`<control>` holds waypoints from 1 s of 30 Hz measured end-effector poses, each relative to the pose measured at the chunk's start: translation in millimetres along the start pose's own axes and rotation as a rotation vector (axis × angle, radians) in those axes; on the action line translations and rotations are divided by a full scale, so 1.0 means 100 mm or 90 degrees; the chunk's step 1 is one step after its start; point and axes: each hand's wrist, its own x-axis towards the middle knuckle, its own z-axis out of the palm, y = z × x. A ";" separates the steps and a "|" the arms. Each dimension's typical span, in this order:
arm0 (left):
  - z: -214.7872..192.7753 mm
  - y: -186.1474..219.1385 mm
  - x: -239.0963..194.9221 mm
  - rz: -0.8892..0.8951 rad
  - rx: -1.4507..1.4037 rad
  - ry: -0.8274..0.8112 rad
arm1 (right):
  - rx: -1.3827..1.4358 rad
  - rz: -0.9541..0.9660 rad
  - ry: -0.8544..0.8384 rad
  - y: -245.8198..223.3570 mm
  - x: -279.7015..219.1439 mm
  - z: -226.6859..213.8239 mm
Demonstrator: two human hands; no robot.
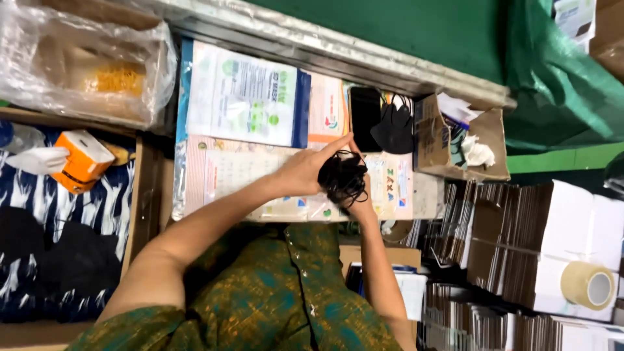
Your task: Sorting, folding, and packing face masks into plastic bags at a manufacturing workstation.
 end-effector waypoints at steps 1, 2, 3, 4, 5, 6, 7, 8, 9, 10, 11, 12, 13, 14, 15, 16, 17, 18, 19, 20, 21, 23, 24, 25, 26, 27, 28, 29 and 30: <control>0.02 0.02 0.02 0.000 -0.002 -0.001 | -0.001 0.002 0.000 0.03 0.02 -0.04; 0.04 0.04 0.04 -0.021 0.020 -0.044 | 0.044 -0.038 -0.008 0.05 0.03 -0.09; 0.05 0.06 0.05 -0.043 0.043 -0.089 | 0.091 -0.076 -0.017 0.07 0.04 -0.12; 0.06 0.05 0.07 -0.044 0.042 -0.091 | 0.092 -0.074 -0.016 0.12 0.03 -0.12; 0.09 0.05 0.06 0.000 0.045 -0.105 | 0.232 0.062 -0.051 0.17 -0.01 -0.13; 0.12 0.05 0.05 0.045 0.048 -0.119 | 0.371 0.199 -0.087 0.21 -0.05 -0.14; 0.05 0.09 0.12 0.048 0.052 -0.117 | 0.371 0.193 -0.087 0.04 0.03 -0.15; -0.02 0.15 0.18 0.080 0.041 -0.127 | 0.316 0.082 -0.116 -0.14 0.12 -0.17; -0.08 0.21 0.24 0.112 0.028 -0.136 | 0.258 -0.027 -0.147 -0.33 0.20 -0.20; -0.12 0.20 0.28 0.114 0.031 -0.134 | 0.257 -0.031 -0.147 -0.20 0.16 -0.18; -0.14 0.20 0.31 0.116 0.031 -0.033 | 0.239 -0.027 -0.133 -0.07 0.11 -0.20; -0.16 0.21 0.35 0.118 0.031 0.069 | 0.222 -0.023 -0.118 0.04 0.05 -0.22; -0.17 0.04 0.42 0.135 0.042 0.077 | 0.214 -0.043 -0.116 0.21 0.11 -0.22; -0.18 -0.13 0.51 0.093 0.175 0.294 | 0.023 0.008 -0.005 0.37 0.17 -0.22; -0.22 -0.29 0.60 0.052 0.305 0.515 | -0.164 0.060 0.112 0.53 0.25 -0.22; -0.30 -0.36 0.65 0.071 0.312 0.528 | -0.166 0.038 0.120 0.37 0.36 -0.24; -0.32 -0.42 0.64 -0.019 0.404 0.491 | 0.024 0.053 0.226 0.22 0.34 -0.27; -0.33 -0.51 0.64 -0.111 0.494 0.450 | 0.215 0.066 0.326 0.09 0.33 -0.29; -0.08 -0.78 0.60 -0.105 0.495 0.459 | 0.213 0.056 0.327 0.08 0.33 -0.30; 0.16 -1.07 0.59 -0.114 0.529 0.387 | 0.211 0.055 0.345 0.08 0.34 -0.31; 0.39 -1.37 0.57 -0.123 0.564 0.312 | 0.210 0.055 0.366 0.08 0.33 -0.31; 0.36 -0.90 0.49 -0.068 0.500 0.317 | 0.185 0.071 0.343 0.03 0.34 -0.25; 0.36 -0.67 0.43 -0.021 0.435 0.314 | 0.161 0.096 0.318 0.00 0.32 -0.21; 0.36 -0.74 0.42 -0.011 0.436 0.311 | 0.161 0.093 0.327 0.03 0.32 -0.17; 0.38 -0.81 0.41 -0.014 0.438 0.296 | 0.214 0.137 0.308 0.05 0.33 -0.14; 0.41 -0.87 0.46 -0.006 0.438 0.274 | 0.267 0.178 0.301 0.07 0.31 -0.15; 0.36 -0.87 0.45 0.016 0.436 0.265 | 0.267 0.173 0.323 0.04 0.30 -0.11; 0.34 -0.86 0.47 -0.027 0.401 0.249 | 0.303 0.190 0.279 0.00 0.26 -0.10; 0.32 -0.86 0.51 -0.070 0.368 0.232 | 0.338 0.207 0.234 -0.03 0.24 -0.09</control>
